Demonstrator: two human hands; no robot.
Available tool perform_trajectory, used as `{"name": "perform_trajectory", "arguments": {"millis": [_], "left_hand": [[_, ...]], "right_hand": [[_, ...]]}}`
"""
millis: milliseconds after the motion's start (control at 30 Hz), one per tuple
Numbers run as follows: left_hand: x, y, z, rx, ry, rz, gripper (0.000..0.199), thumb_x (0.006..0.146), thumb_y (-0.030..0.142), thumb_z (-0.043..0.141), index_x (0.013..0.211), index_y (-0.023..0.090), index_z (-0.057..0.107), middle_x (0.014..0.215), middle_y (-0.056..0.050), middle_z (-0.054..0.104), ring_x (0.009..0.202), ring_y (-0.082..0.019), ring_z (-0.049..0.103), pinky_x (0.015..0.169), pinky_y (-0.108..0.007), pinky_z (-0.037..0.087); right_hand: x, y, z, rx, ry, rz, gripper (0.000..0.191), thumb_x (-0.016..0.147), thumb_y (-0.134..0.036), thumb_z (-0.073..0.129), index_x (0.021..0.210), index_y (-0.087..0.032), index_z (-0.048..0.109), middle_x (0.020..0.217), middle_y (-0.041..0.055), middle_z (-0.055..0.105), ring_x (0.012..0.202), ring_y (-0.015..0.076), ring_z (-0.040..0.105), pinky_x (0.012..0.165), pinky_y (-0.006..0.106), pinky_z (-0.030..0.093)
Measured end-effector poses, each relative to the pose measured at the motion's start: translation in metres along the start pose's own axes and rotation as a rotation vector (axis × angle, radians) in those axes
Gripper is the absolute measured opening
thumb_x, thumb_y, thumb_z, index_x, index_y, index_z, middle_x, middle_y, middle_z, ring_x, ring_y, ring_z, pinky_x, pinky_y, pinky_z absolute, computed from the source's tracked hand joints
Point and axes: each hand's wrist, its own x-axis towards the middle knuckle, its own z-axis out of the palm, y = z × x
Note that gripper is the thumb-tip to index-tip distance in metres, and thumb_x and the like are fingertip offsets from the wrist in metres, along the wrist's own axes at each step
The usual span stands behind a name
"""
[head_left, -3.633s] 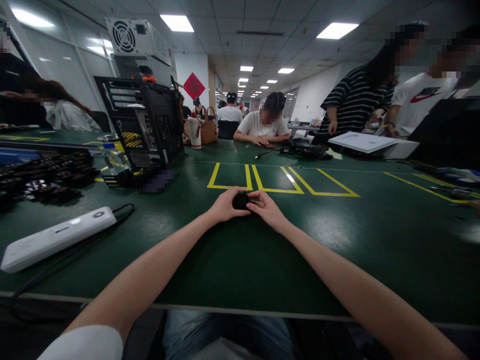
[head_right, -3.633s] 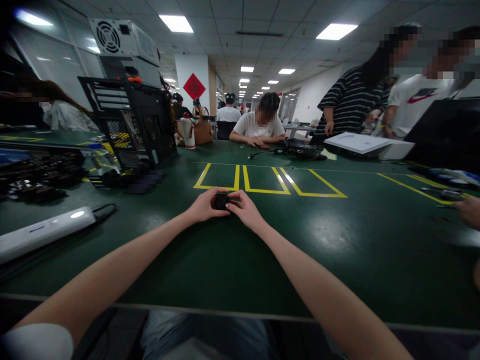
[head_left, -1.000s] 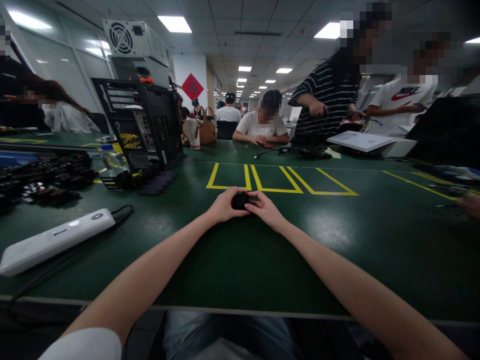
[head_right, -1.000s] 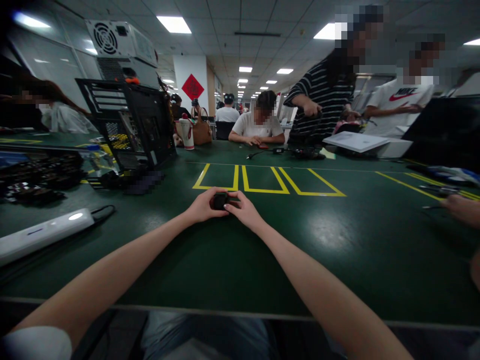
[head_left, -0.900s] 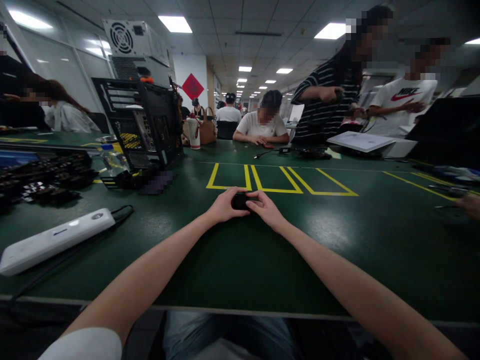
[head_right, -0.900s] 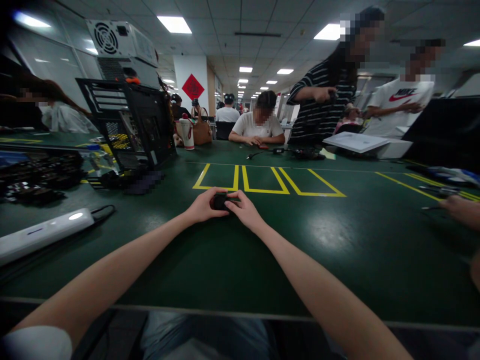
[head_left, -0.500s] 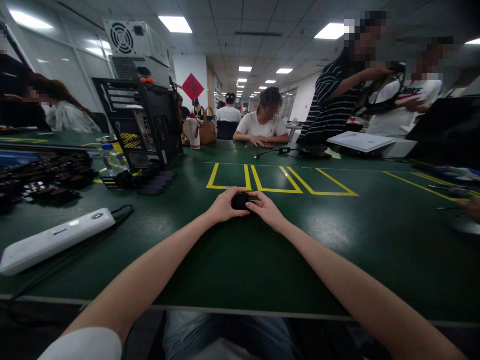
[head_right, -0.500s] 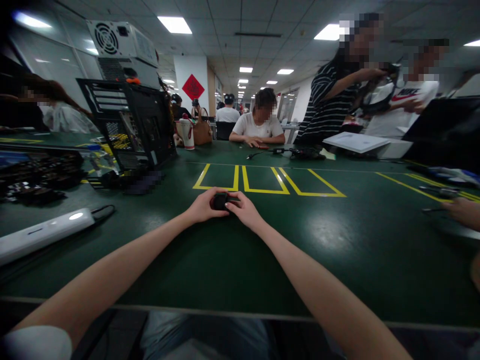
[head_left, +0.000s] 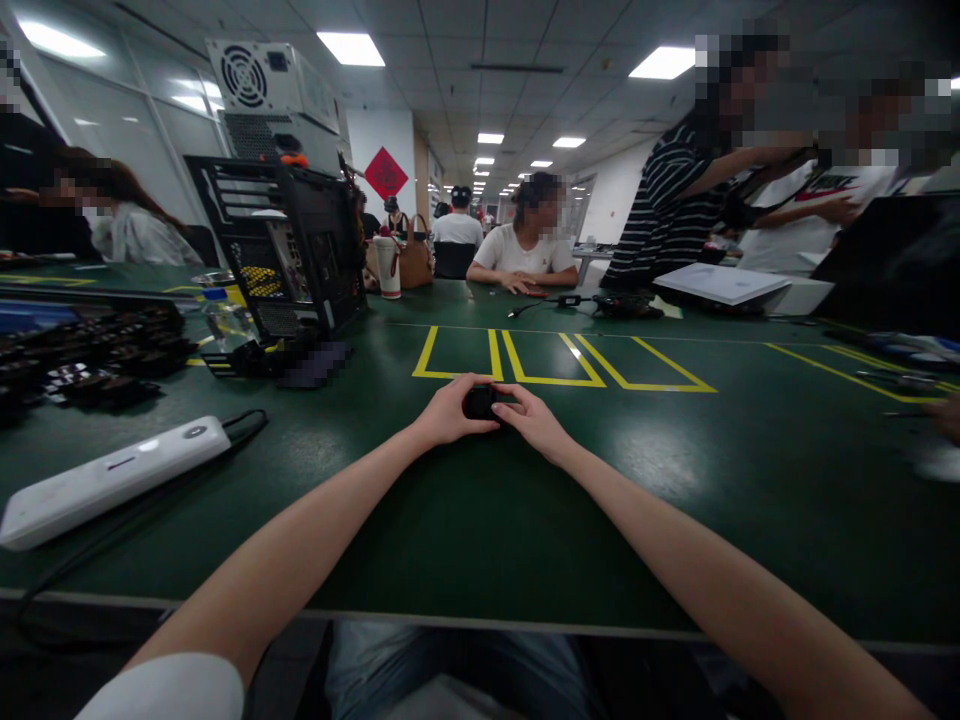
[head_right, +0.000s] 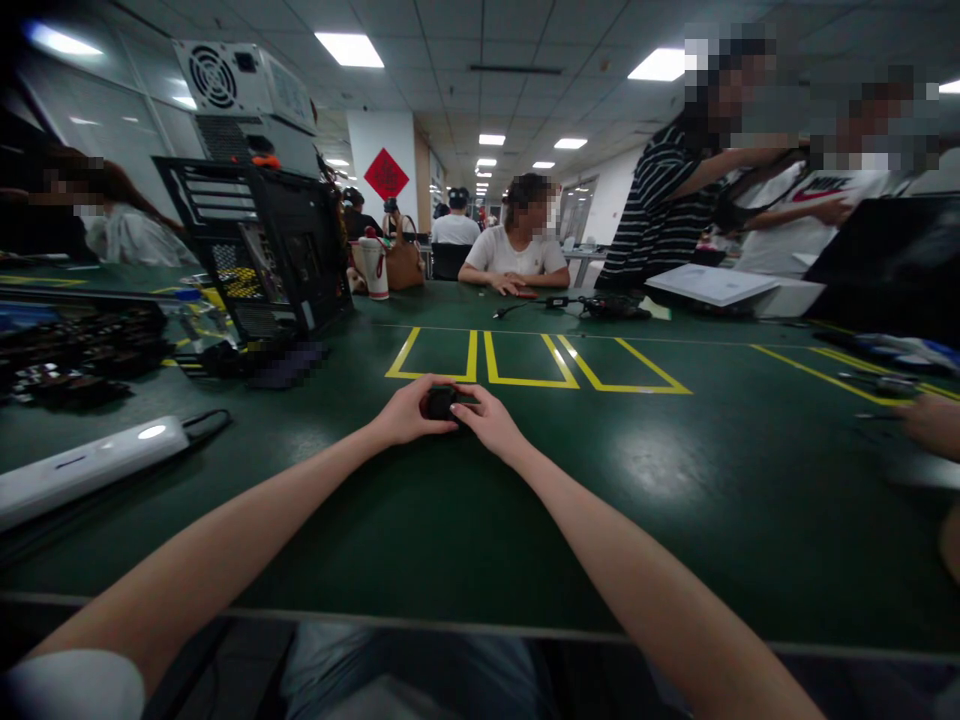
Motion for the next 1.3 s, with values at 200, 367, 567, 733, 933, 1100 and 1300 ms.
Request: {"name": "perform_trajectory", "arguments": {"millis": [200, 367, 567, 733, 933, 1100, 1300], "left_hand": [[-0.0002, 0.0000, 0.0003, 0.001, 0.003, -0.011, 0.054, 0.062, 0.034, 0.065, 0.110, 0.021, 0.042, 0.100, -0.005, 0.053, 0.087, -0.020, 0.054, 0.071, -0.032, 0.044], [0.0006, -0.0007, 0.0004, -0.002, 0.004, 0.002, 0.055, 0.062, 0.035, 0.066, 0.109, 0.021, 0.042, 0.102, -0.005, 0.053, 0.091, -0.021, 0.053, 0.073, -0.033, 0.044], [0.0013, -0.0028, 0.0012, -0.014, 0.003, 0.015, 0.055, 0.062, 0.034, 0.066, 0.110, 0.021, 0.042, 0.104, -0.005, 0.053, 0.092, -0.021, 0.052, 0.075, -0.033, 0.044], [0.0005, -0.0030, 0.0013, -0.005, 0.010, 0.003, 0.056, 0.061, 0.035, 0.067, 0.109, 0.021, 0.042, 0.104, -0.005, 0.052, 0.092, -0.021, 0.052, 0.075, -0.034, 0.044], [0.0002, -0.0006, 0.0008, -0.007, 0.004, -0.004, 0.055, 0.061, 0.034, 0.066, 0.109, 0.021, 0.042, 0.102, -0.005, 0.053, 0.091, -0.020, 0.053, 0.074, -0.034, 0.044], [-0.0001, 0.0014, -0.0005, -0.023, 0.006, -0.004, 0.055, 0.061, 0.033, 0.066, 0.109, 0.021, 0.043, 0.102, -0.005, 0.053, 0.090, -0.020, 0.053, 0.074, -0.034, 0.044], [0.0001, 0.0017, -0.0005, -0.019, 0.003, -0.030, 0.056, 0.060, 0.032, 0.067, 0.109, 0.021, 0.043, 0.101, -0.005, 0.053, 0.089, -0.021, 0.053, 0.072, -0.034, 0.044]], "right_hand": [[-0.0010, 0.0046, 0.0014, 0.063, 0.015, -0.056, 0.027, 0.071, -0.022, 0.058, 0.095, -0.023, 0.047, 0.108, 0.0022, 0.050, 0.104, 0.0180, 0.051, 0.089, 0.037, 0.042], [0.0019, 0.0070, 0.0013, 0.038, 0.041, -0.074, 0.024, 0.071, -0.023, 0.056, 0.094, -0.022, 0.049, 0.105, 0.0019, 0.052, 0.101, 0.0167, 0.052, 0.091, 0.038, 0.040], [0.0024, 0.0075, 0.0002, 0.008, 0.010, -0.039, 0.034, 0.072, -0.026, 0.056, 0.105, -0.023, 0.047, 0.113, 0.0040, 0.049, 0.101, 0.0177, 0.052, 0.091, 0.038, 0.040], [0.0003, 0.0060, 0.0022, 0.036, 0.044, -0.063, 0.023, 0.073, -0.028, 0.054, 0.095, -0.023, 0.049, 0.104, 0.0022, 0.052, 0.098, 0.0164, 0.053, 0.088, 0.036, 0.042], [-0.0006, -0.0006, 0.0021, 0.017, 0.044, -0.035, 0.025, 0.074, -0.025, 0.053, 0.098, -0.022, 0.048, 0.107, 0.0026, 0.051, 0.100, 0.0165, 0.052, 0.089, 0.038, 0.041], [-0.0005, -0.0004, 0.0011, -0.009, 0.018, 0.001, 0.029, 0.073, -0.026, 0.054, 0.102, -0.023, 0.048, 0.109, 0.0029, 0.050, 0.103, 0.0183, 0.050, 0.091, 0.040, 0.040], [0.0000, 0.0044, 0.0027, 0.034, 0.043, -0.074, 0.019, 0.075, -0.027, 0.052, 0.093, -0.022, 0.049, 0.103, 0.0015, 0.052, 0.098, 0.0158, 0.053, 0.088, 0.035, 0.042]]}}
